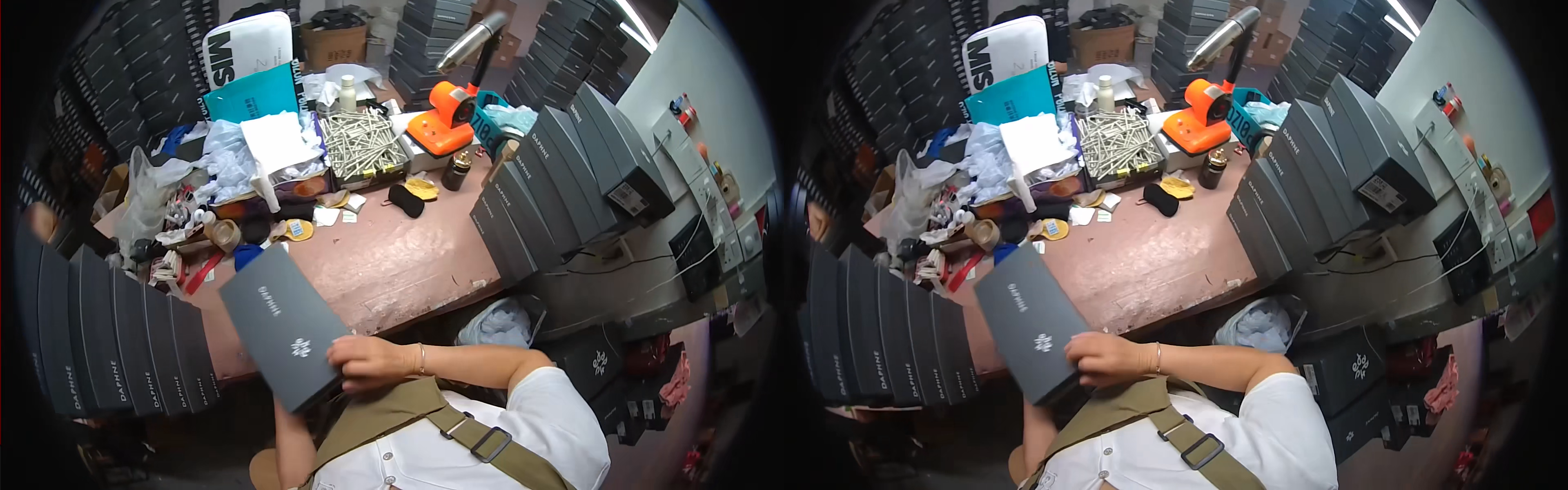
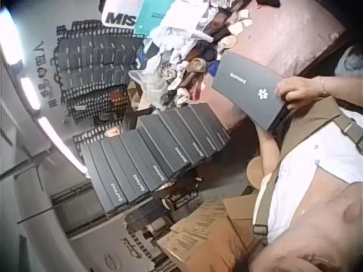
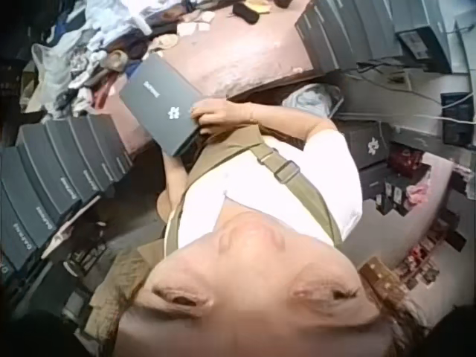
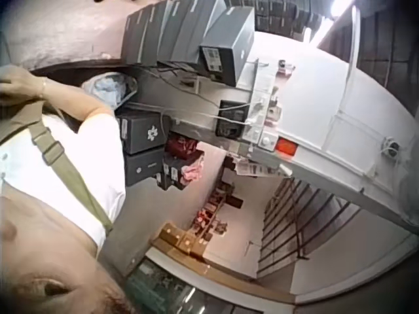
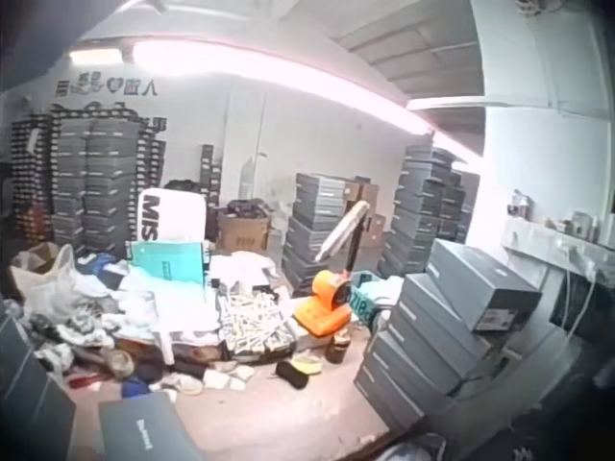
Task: Packing a pair of high-heeled shoes into a shoebox with protective paper.
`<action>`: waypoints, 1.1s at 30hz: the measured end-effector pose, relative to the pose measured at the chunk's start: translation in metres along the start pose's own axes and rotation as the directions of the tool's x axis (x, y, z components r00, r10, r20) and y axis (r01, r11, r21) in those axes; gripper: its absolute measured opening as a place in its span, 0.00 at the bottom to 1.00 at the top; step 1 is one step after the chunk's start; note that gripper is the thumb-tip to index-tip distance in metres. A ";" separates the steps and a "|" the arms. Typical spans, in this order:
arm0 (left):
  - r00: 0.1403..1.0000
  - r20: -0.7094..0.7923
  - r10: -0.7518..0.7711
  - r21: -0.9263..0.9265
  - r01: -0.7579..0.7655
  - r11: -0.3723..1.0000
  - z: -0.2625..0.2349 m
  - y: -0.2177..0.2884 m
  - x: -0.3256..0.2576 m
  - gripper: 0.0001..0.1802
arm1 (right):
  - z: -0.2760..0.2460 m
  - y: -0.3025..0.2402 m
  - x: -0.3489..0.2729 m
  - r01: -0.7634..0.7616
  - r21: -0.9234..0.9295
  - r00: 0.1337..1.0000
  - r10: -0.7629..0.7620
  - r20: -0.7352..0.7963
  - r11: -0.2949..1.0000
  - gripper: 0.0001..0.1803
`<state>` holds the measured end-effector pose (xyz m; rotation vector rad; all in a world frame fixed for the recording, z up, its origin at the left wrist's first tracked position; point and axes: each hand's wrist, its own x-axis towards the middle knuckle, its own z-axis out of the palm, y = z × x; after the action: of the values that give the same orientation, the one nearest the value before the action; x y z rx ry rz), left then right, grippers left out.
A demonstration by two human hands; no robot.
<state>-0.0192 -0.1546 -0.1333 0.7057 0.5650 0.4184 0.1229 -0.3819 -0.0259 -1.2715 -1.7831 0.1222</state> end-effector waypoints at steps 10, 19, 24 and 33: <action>0.920 -0.109 -0.377 0.174 0.391 0.904 -0.033 -0.052 0.051 0.22 | 0.075 0.126 -0.082 -0.836 0.546 -0.054 0.999 0.009 -0.050 0.33; 0.816 0.026 -0.578 0.158 0.568 0.808 -0.014 -0.012 0.068 0.32 | 0.035 0.140 -0.079 -0.686 0.679 -0.187 0.965 0.181 -0.261 0.35; 0.873 0.114 -0.474 0.326 0.418 0.848 -0.031 0.016 0.072 0.33 | 0.030 0.105 -0.018 -0.226 0.966 -0.007 0.992 0.128 -0.126 0.28; 0.961 0.258 -0.100 0.508 -0.047 0.860 -0.070 0.126 0.056 0.51 | 0.150 0.066 0.064 -0.806 0.400 0.516 0.849 0.114 0.436 0.25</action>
<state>-0.0401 -0.0038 -0.1073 1.2466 0.4180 0.1305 0.0591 -0.2412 -0.1093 -1.6846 -0.7855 0.9356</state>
